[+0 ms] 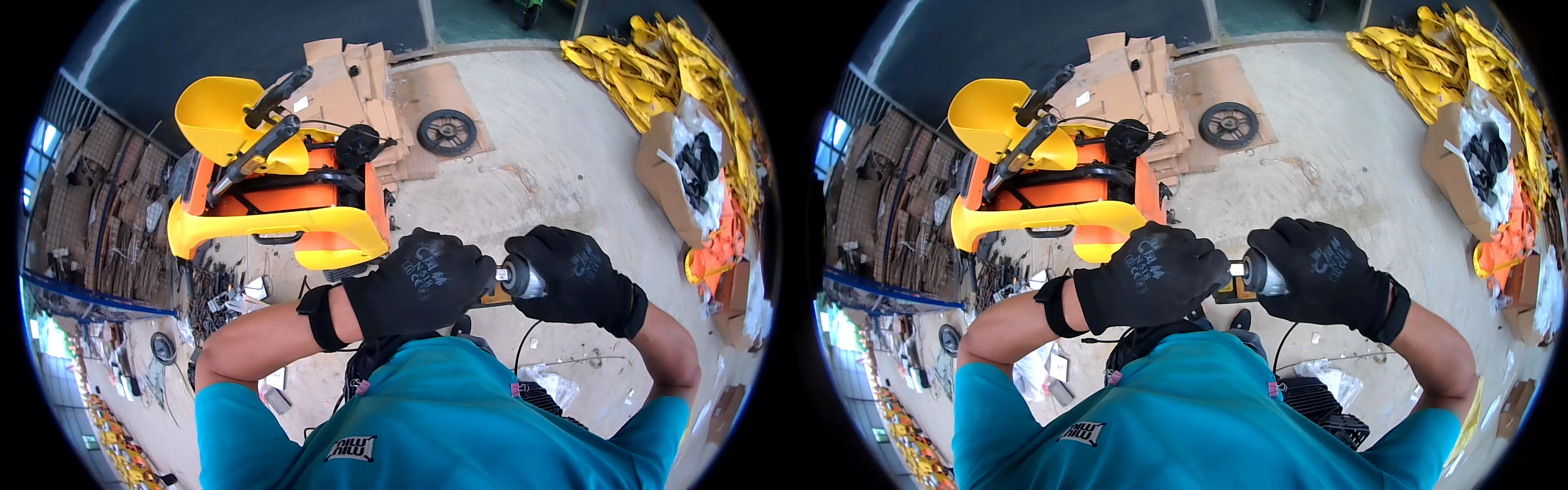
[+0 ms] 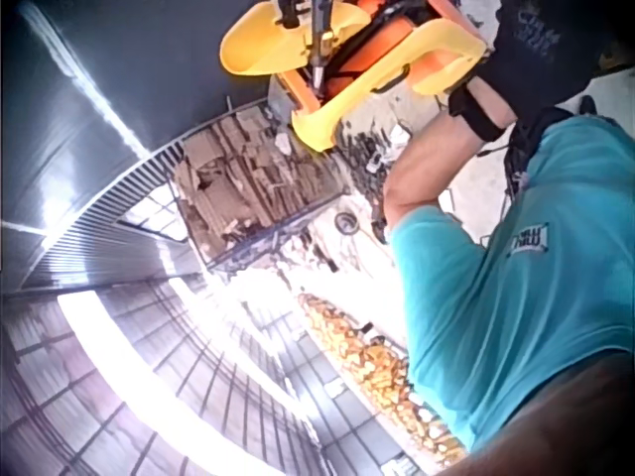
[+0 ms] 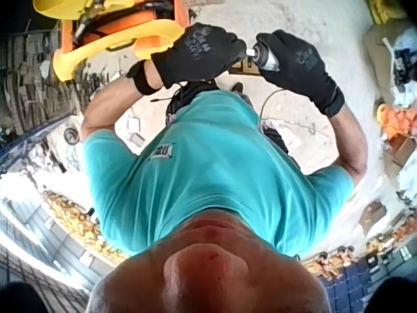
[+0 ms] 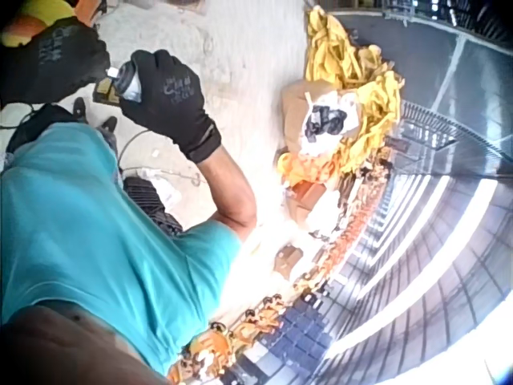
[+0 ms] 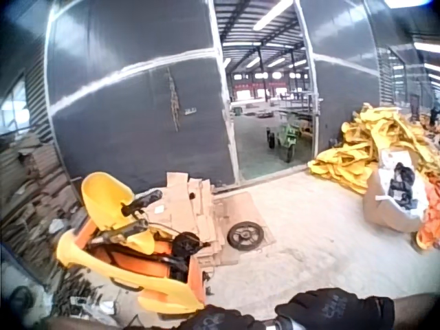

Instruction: The person picks up a screw and a wrench from the floor, prepares an impact driver, and uses it to loosen fasteners on the front frame of a yellow scooter. They then remove a yellow plastic cover from the front of the vehicle.

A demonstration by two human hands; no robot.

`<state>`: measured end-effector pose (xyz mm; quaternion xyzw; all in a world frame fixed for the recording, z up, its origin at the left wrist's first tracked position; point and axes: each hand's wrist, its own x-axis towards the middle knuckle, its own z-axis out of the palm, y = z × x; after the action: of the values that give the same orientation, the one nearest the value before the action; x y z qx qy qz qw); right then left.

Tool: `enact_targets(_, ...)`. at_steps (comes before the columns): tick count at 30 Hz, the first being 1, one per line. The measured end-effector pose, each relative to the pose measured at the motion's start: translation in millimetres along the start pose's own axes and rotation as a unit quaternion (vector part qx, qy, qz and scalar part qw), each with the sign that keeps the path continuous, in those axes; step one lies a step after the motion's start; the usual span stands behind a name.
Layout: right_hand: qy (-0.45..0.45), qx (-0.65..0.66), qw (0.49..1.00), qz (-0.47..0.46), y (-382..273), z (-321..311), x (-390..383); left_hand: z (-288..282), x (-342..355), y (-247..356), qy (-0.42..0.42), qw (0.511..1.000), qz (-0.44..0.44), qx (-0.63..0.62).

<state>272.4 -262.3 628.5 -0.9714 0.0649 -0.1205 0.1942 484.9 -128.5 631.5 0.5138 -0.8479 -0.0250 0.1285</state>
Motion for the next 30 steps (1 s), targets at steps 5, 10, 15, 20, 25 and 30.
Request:
enact_targets(5,0.000,-0.011,1.000,-0.002,-8.7,-14.8,2.4,-10.2,-3.2,3.2,0.014,0.987,-0.037,-0.155)
enact_targets(10,-0.007,-0.023,1.000,-0.013,-10.6,-20.7,0.2,-15.6,-6.0,18.0,-0.007,0.999,-0.032,-0.007)
enact_targets(15,0.015,-0.002,0.999,-0.044,-5.4,-21.7,2.4,-15.3,-11.4,24.8,0.038,0.992,-0.009,0.124)
enact_targets(20,0.066,0.061,0.995,0.044,37.6,-18.3,-23.7,-24.2,-56.4,-17.2,0.121,0.987,-0.062,-0.091)
enact_targets(25,0.091,-0.111,0.988,0.053,53.3,-22.9,-28.6,-44.1,-38.1,-12.8,0.088,0.951,-0.181,-0.233)
enact_targets(30,0.086,-0.114,0.985,0.098,57.9,-27.9,-30.7,-27.3,-42.6,-13.8,0.075,0.876,-0.276,-0.387)
